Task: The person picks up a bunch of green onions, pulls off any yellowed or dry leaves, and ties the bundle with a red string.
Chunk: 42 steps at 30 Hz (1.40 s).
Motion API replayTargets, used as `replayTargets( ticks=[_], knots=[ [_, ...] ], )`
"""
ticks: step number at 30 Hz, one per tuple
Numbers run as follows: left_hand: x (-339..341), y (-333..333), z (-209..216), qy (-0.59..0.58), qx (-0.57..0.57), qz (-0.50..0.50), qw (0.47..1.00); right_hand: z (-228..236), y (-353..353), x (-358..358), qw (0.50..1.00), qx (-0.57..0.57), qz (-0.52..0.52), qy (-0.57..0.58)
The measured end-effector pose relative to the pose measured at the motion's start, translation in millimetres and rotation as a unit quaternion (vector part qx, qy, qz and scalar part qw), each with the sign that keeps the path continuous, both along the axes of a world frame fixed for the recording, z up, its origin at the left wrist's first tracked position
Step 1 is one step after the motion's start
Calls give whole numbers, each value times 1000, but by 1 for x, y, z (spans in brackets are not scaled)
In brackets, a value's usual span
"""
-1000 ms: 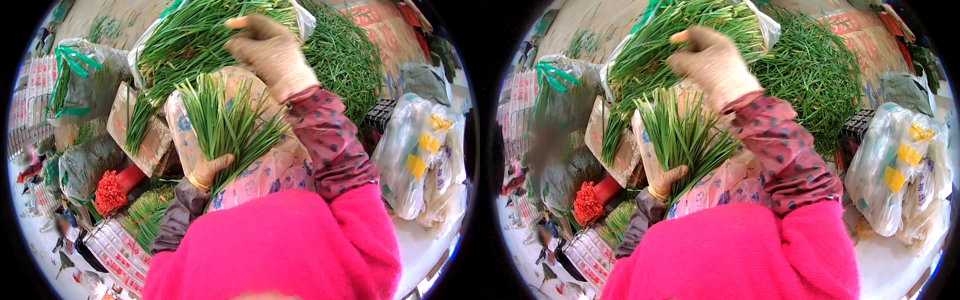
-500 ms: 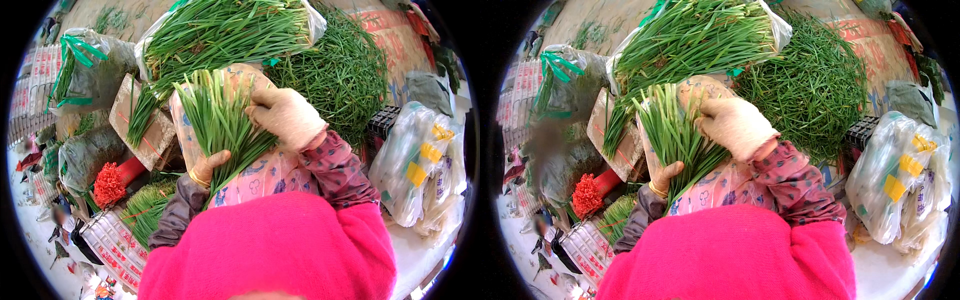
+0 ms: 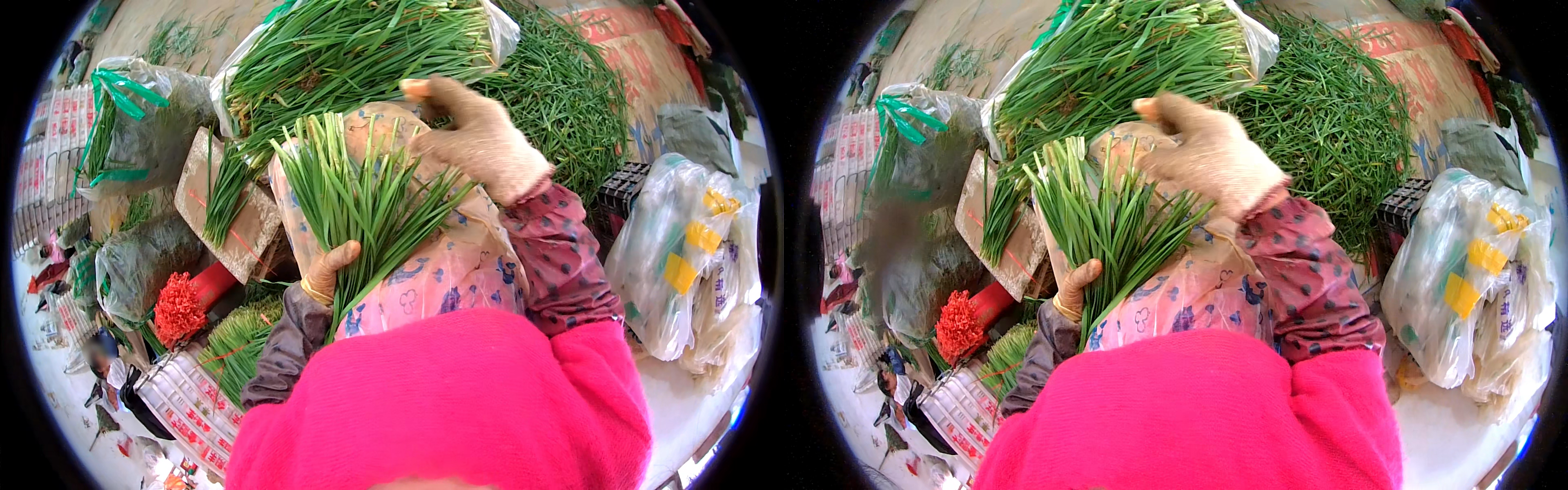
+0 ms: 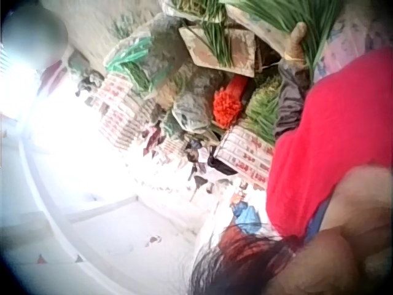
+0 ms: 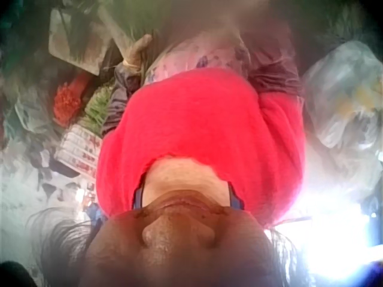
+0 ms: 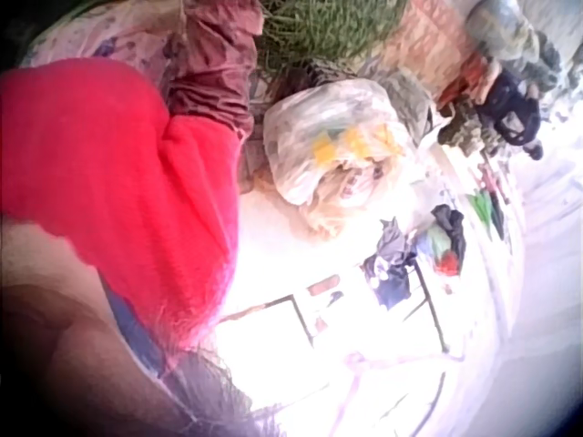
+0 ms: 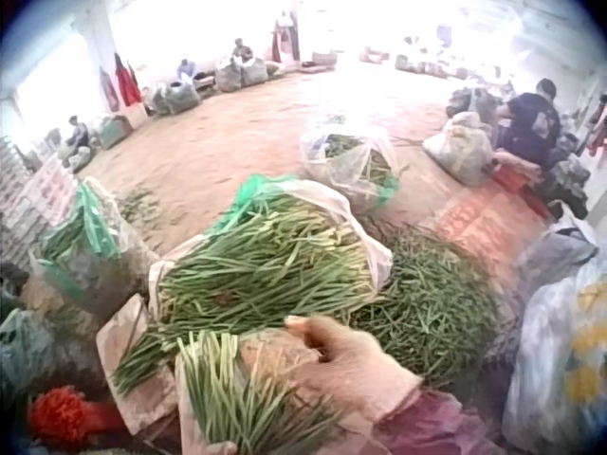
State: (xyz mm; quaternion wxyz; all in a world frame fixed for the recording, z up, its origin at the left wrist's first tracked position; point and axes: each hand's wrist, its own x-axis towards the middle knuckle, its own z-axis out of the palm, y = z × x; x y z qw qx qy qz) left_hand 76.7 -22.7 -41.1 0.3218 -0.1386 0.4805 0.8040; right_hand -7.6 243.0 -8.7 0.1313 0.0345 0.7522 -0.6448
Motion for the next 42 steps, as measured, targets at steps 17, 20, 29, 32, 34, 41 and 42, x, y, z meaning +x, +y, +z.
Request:
replayTargets(
  ticks=[17,20,29,32,34,41,42],
  knots=[
    [-3,-2,-8,43,9,8,999,-8,0,-38,992,76,37,96],
    [-4,-1,-3,73,-10,16,997,13,-17,-59,983,86,152,59],
    [3,-9,-22,82,-20,47,995,-4,-35,-65,967,188,163,58],
    [7,-16,-29,-48,54,15,997,-10,-26,-60,985,136,109,-11],
    [5,-10,-17,-82,88,3,993,-8,-10,-64,990,134,11,36],
    [6,-13,-26,-26,60,-5,998,23,111,-76,896,196,-337,214],
    [8,-15,-27,-50,65,-3,997,35,96,-65,887,327,-277,173]
  ],
)
